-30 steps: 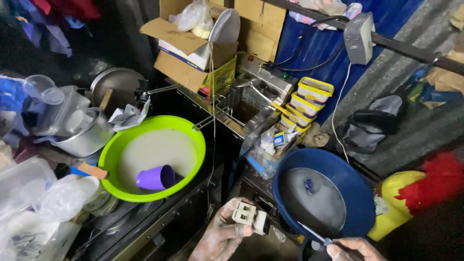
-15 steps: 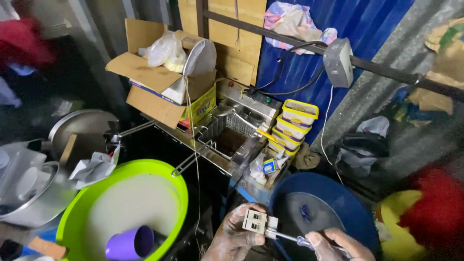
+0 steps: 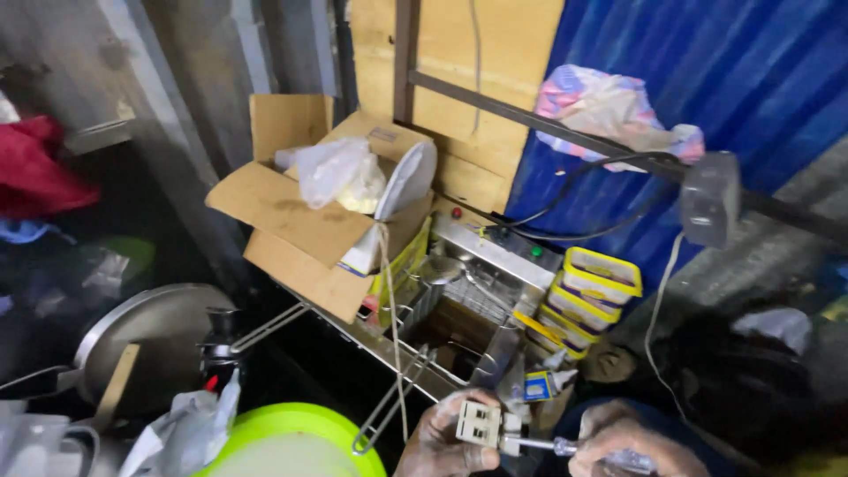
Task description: Repairing or inspecting an electrical circuit breaker switch using a tester screwdriver in a workspace.
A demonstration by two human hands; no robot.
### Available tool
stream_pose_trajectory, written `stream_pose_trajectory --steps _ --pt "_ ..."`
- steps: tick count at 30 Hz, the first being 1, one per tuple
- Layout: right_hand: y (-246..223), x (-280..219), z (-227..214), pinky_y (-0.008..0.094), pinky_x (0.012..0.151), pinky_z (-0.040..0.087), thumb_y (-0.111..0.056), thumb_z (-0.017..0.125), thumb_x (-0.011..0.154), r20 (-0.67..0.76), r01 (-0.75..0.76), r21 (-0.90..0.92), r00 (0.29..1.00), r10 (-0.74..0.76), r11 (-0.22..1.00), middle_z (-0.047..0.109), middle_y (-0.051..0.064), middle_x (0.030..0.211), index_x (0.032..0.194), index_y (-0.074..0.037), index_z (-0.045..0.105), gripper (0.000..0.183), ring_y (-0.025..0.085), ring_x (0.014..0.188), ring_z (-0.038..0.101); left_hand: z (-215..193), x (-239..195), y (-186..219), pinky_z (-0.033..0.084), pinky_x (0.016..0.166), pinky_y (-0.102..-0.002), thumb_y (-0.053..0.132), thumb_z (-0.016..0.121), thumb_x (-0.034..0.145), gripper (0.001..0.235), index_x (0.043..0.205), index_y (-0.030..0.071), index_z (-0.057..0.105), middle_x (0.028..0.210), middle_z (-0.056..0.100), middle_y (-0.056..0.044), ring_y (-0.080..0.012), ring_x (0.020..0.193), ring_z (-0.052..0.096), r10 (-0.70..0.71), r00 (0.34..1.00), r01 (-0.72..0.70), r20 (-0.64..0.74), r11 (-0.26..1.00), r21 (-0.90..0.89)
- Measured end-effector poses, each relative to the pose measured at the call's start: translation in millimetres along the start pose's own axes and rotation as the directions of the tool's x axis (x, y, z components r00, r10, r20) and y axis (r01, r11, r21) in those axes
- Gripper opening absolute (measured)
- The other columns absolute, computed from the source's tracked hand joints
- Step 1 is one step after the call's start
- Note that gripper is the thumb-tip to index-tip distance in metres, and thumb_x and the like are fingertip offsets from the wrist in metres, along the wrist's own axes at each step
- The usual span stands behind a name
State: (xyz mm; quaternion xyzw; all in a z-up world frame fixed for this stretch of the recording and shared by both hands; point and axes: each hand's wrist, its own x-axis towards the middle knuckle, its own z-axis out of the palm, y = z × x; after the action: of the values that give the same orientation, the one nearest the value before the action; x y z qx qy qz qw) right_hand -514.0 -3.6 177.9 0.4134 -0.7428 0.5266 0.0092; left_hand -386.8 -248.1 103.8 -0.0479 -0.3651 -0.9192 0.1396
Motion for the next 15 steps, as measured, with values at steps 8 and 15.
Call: stream_pose_trajectory --steps 8,15 --pt "-30 61 82 0.035 0.076 0.058 -0.03 0.087 0.091 -0.484 -0.474 -0.199 0.808 0.335 0.857 0.08 0.014 0.067 0.083 -0.007 0.09 0.025 0.022 0.07 0.074 -49 14 31 0.058 0.089 -0.026 0.002 0.098 0.084 0.059 0.135 0.006 0.068 0.112 0.082 -0.01 -0.0167 0.095 0.079 0.093 0.995 -0.088 -0.046 0.99 0.107" --pt "-20 102 80 0.037 0.049 0.058 -0.015 0.096 0.083 0.063 -0.449 0.065 0.893 0.446 0.891 0.082 0.023 0.052 0.097 0.0 0.092 0.021 0.025 0.042 0.068 -60 1 56 0.062 0.09 -0.033 -0.001 0.1 0.078 0.064 0.135 0.001 0.071 0.116 0.085 -0.02 -0.0242 0.096 0.081 0.251 0.951 -0.245 -0.179 0.968 0.055"
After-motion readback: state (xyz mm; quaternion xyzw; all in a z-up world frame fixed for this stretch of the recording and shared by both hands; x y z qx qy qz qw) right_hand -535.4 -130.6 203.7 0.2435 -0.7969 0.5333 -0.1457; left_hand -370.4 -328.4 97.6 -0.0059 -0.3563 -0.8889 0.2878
